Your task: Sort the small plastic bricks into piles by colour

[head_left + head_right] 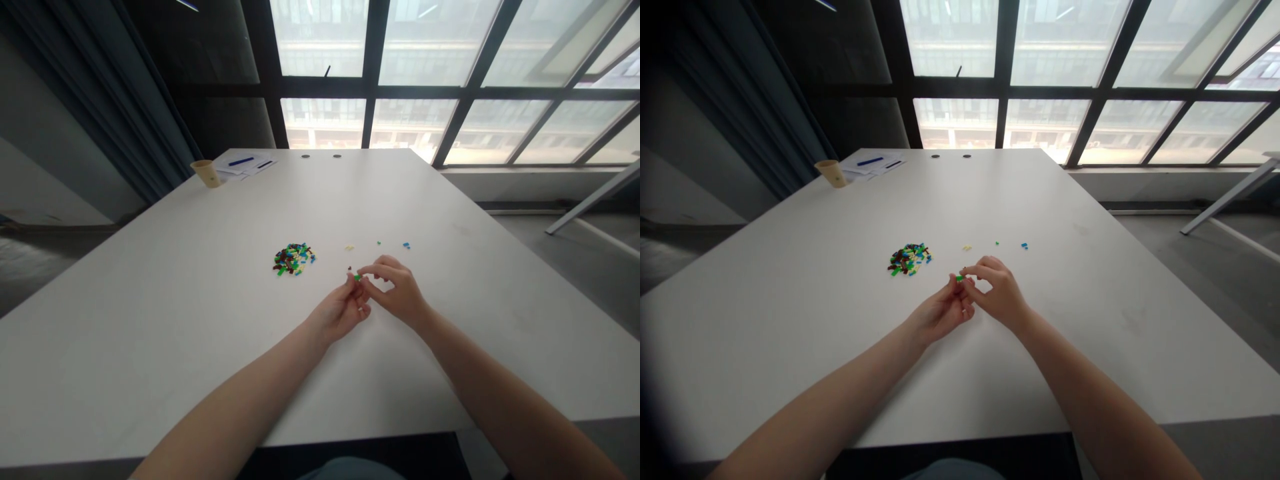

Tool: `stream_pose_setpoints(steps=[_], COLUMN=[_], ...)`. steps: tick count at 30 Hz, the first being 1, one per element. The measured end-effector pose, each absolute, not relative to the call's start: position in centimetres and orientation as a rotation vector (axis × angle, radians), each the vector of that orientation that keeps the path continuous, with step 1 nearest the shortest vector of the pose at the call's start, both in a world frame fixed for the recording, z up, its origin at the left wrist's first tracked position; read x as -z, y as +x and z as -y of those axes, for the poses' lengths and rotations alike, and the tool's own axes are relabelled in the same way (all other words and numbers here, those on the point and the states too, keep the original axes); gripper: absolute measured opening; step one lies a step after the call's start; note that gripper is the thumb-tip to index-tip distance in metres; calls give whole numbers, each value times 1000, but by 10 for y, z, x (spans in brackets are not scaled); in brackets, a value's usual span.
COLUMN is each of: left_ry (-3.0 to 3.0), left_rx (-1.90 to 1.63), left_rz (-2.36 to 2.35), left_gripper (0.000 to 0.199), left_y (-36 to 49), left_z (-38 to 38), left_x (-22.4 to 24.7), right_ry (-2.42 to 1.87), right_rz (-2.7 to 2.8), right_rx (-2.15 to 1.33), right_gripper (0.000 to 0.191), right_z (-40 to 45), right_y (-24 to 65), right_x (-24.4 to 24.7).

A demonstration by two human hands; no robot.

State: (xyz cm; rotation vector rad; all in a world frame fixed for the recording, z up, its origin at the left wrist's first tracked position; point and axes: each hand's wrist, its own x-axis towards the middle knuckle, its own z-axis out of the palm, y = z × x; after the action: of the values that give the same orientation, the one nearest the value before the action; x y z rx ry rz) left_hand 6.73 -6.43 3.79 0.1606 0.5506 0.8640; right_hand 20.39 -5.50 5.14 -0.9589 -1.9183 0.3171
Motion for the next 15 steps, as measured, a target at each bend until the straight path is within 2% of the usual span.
stream_pose_setpoints(steps=[6, 9, 15], left_ry=[203, 255, 309], left_rx=[-868, -858, -829], left_rz=[-688, -782, -820], left_gripper=[24, 27, 17], left_y=[59, 52, 44], left_z=[55, 49, 42], left_x=[-38, -38, -37], right_ry=[-1058, -1289, -1713], right_rz=[1979, 1947, 1979], right_rx=[-332, -256, -173], right_gripper=[11, 14, 19], right_z=[25, -11, -60], right_y=[216, 242, 272], right_x=[-51, -39, -5])
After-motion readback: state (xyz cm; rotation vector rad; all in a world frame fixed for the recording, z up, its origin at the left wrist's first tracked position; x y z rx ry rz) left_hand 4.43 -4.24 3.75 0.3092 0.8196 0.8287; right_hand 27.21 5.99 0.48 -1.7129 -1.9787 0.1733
